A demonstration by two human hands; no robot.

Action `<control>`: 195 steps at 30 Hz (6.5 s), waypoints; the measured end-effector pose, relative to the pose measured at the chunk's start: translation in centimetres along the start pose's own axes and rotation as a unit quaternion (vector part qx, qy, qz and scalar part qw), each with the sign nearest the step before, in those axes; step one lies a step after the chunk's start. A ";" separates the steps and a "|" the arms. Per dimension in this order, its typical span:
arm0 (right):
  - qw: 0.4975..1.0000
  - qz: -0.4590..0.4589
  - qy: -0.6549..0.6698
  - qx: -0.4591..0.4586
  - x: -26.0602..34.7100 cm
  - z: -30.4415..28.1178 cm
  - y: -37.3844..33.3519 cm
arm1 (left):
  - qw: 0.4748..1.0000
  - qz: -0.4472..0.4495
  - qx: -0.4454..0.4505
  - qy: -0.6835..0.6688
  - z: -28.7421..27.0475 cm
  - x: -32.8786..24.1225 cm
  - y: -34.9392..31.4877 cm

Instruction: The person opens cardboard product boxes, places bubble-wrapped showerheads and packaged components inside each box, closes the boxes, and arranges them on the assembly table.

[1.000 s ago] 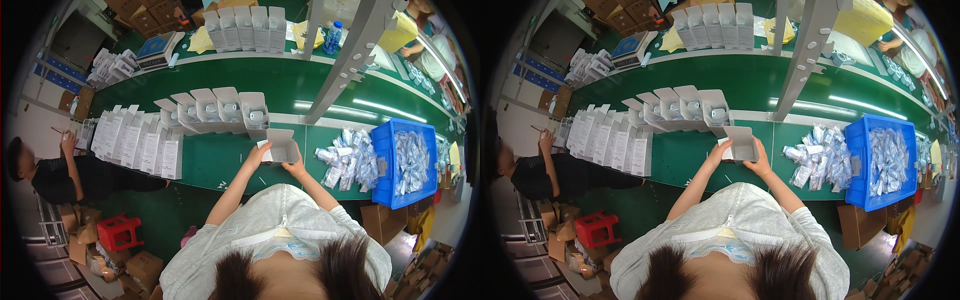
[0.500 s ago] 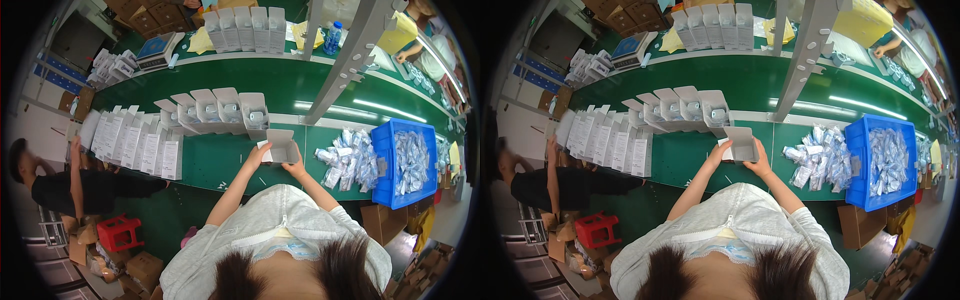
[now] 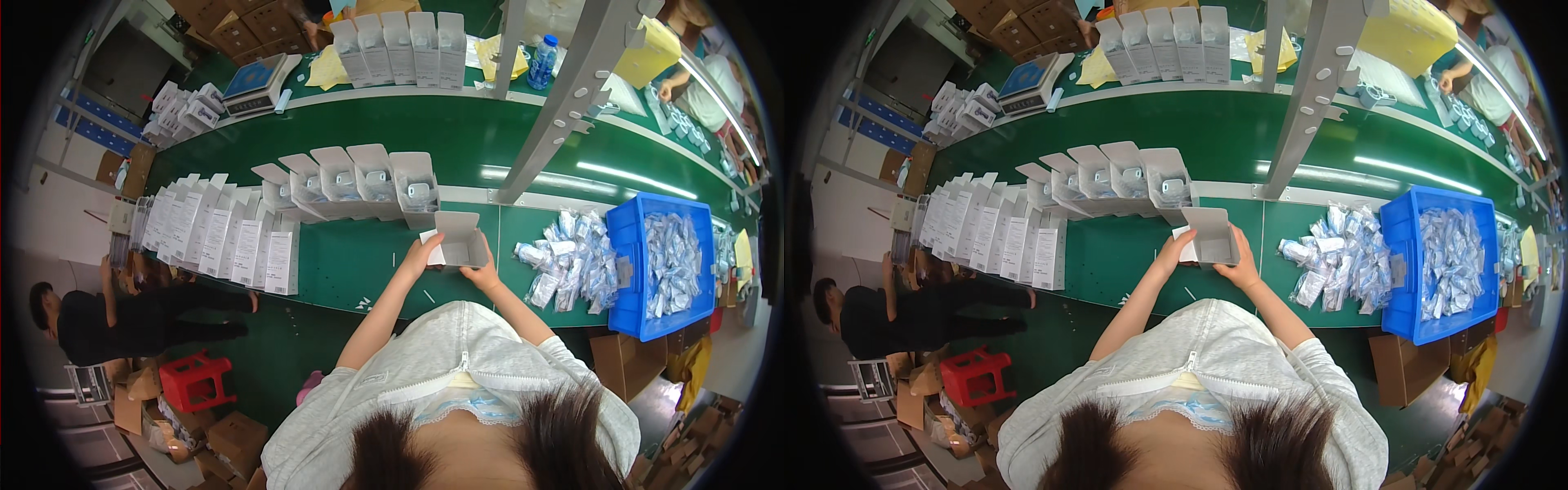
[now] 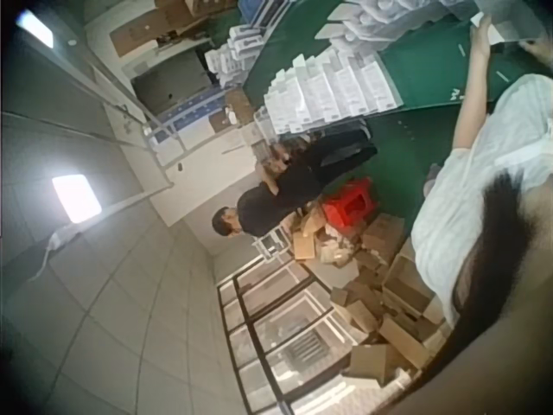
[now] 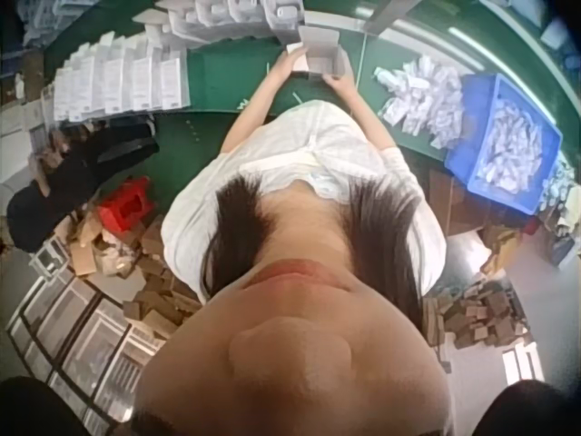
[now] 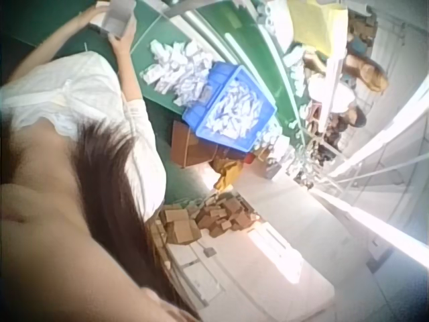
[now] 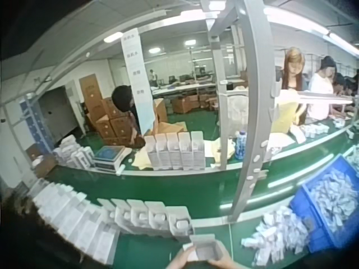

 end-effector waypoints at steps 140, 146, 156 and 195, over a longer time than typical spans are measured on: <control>0.975 0.166 -0.129 0.070 6.7 -3.6 1.0 | 0.926 0.207 -0.055 0.310 1.0 -3.9 -3.6; 0.976 0.179 -0.107 0.061 6.7 -3.8 0.9 | 0.919 0.225 -0.050 0.319 1.2 -3.9 -3.6; 0.973 0.201 -0.095 0.061 8.4 -3.9 0.5 | 0.931 0.194 -0.044 0.307 1.7 -4.4 -4.1; 0.976 0.157 -0.147 0.040 6.7 -3.5 1.0 | 0.532 0.749 -0.081 0.386 -1.6 -38.8 -17.9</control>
Point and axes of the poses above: each hand's wrist, its own y-axis towards the middle knuckle, its own z-axis out of the palm, x = y × z, the point moved 4 cm from there along y, towards the middle knuckle, and after that the axes turned 12 degrees about z, right-handed, at the moved point
